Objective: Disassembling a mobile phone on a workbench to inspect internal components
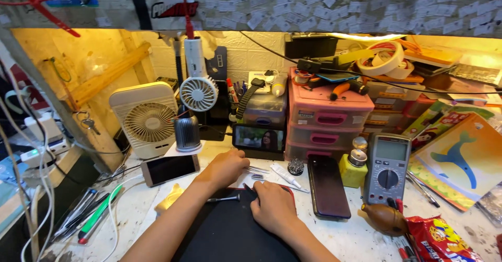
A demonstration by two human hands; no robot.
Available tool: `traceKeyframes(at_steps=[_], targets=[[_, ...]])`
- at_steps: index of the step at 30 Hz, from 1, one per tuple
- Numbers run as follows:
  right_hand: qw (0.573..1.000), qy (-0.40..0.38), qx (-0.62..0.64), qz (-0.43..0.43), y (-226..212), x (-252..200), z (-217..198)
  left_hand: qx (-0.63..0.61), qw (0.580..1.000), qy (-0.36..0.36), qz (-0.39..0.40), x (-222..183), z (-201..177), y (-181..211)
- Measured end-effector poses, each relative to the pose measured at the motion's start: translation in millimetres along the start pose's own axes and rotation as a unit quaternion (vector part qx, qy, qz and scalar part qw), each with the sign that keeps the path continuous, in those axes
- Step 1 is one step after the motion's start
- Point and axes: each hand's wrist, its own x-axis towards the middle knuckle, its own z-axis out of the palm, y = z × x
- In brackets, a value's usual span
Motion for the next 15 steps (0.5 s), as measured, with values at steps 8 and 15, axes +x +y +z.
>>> traceKeyframes(at_steps=[8,15], targets=[[1.0,-0.004,-0.002,0.0,0,1,3,-0.031,0.999,0.026,0.002,7,4,3],[1.0,0.004,0.007,-0.007,0,1,2,0.038,0.999,-0.016,0.007,14,23,-7]])
